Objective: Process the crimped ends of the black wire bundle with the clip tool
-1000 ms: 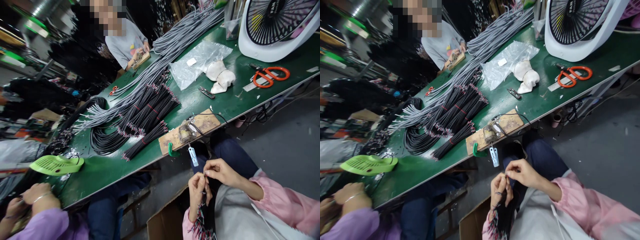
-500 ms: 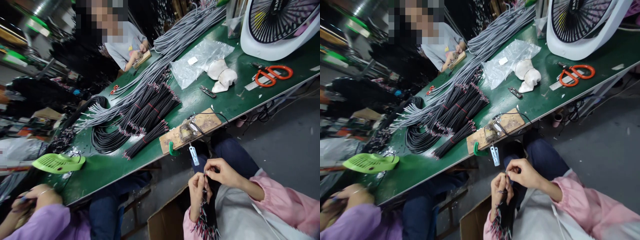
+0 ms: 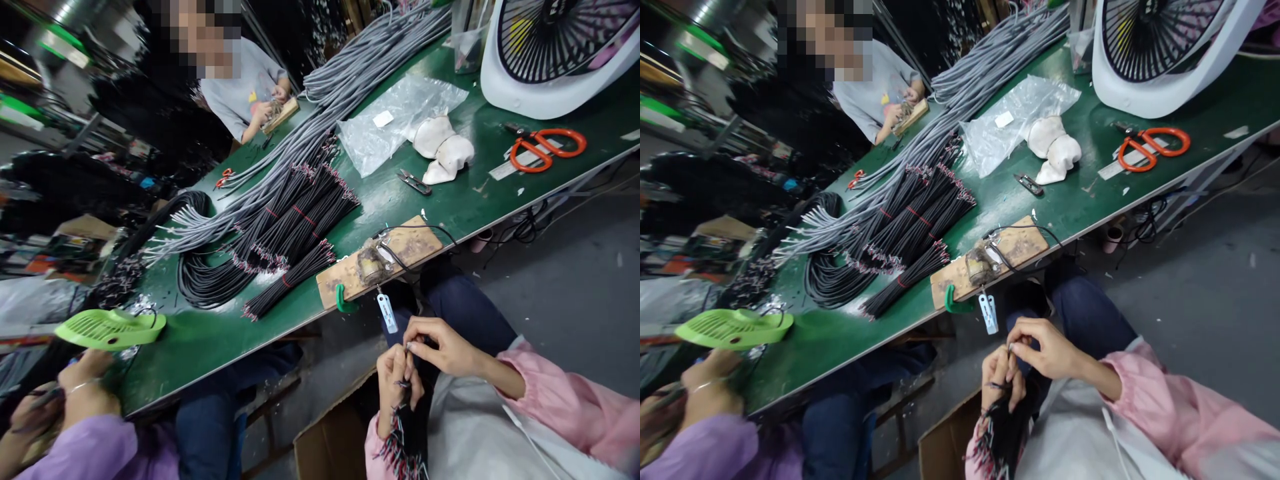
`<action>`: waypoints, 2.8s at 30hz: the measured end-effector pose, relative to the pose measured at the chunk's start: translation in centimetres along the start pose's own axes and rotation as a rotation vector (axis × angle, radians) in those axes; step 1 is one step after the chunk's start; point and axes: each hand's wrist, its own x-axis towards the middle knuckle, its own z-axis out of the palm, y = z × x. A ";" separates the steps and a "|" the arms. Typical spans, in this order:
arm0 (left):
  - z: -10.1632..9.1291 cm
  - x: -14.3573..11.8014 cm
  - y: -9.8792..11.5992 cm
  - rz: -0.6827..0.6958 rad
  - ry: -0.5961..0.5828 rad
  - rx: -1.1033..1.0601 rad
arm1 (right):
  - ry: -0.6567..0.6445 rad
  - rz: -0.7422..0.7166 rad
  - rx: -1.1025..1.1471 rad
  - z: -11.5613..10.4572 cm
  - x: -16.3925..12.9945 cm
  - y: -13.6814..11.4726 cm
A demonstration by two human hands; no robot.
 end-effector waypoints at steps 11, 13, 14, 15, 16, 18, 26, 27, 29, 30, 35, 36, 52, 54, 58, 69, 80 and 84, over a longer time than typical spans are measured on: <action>-0.5 0.0 0.4 -0.010 -0.022 -0.004 | -0.022 0.042 0.063 -0.3 0.0 0.3; -0.5 0.0 0.3 -0.017 -0.005 0.004 | -0.036 0.020 0.054 -0.2 0.1 0.0; -0.4 0.0 0.3 -0.026 0.001 0.016 | -0.036 0.011 0.043 -0.2 0.1 -0.1; -0.4 -0.1 0.3 -0.039 0.005 0.034 | -0.034 0.000 0.029 -0.3 0.1 -0.1; -0.4 -0.1 0.3 -0.054 0.008 0.054 | -0.032 -0.010 0.012 -0.3 0.1 -0.2; -0.4 -0.1 0.4 -0.063 0.027 0.073 | -0.030 -0.028 -0.022 -0.4 0.1 -0.2; -0.3 0.0 0.1 -0.051 0.152 0.055 | 0.021 0.036 0.003 -0.5 0.1 0.4; -0.2 -0.1 0.1 -0.044 0.171 0.058 | 0.014 0.040 0.009 -0.5 0.1 0.4; -0.1 -0.1 0.2 -0.035 0.193 0.072 | 0.002 0.041 0.020 -0.6 0.0 0.5; 0.0 -0.2 0.3 -0.035 0.194 0.079 | -0.003 0.042 0.026 -0.6 0.0 0.5; 0.0 -0.2 0.5 -0.038 0.189 0.105 | -0.027 0.049 0.032 -0.7 -0.1 0.3; -0.1 -0.2 0.5 -0.039 0.192 0.115 | -0.022 0.050 0.016 -0.7 -0.1 0.2; -0.6 -0.3 0.0 0.013 0.174 0.082 | 0.044 0.096 -0.037 -0.2 0.0 0.5; -0.7 -0.3 0.1 0.038 0.186 0.100 | 0.059 0.125 -0.026 -0.3 0.1 0.7; -0.8 -0.5 0.4 0.061 0.204 0.132 | 0.033 0.118 -0.010 -0.3 0.1 0.8; -0.2 -0.4 0.5 0.021 0.209 0.170 | 0.023 0.087 -0.065 -0.2 0.1 0.3; 0.1 -0.1 0.0 0.001 0.301 0.162 | 0.180 -0.135 -0.269 0.3 0.0 0.8; 0.3 0.3 0.2 0.006 0.364 0.139 | 0.227 -0.235 -0.276 0.3 -0.2 0.9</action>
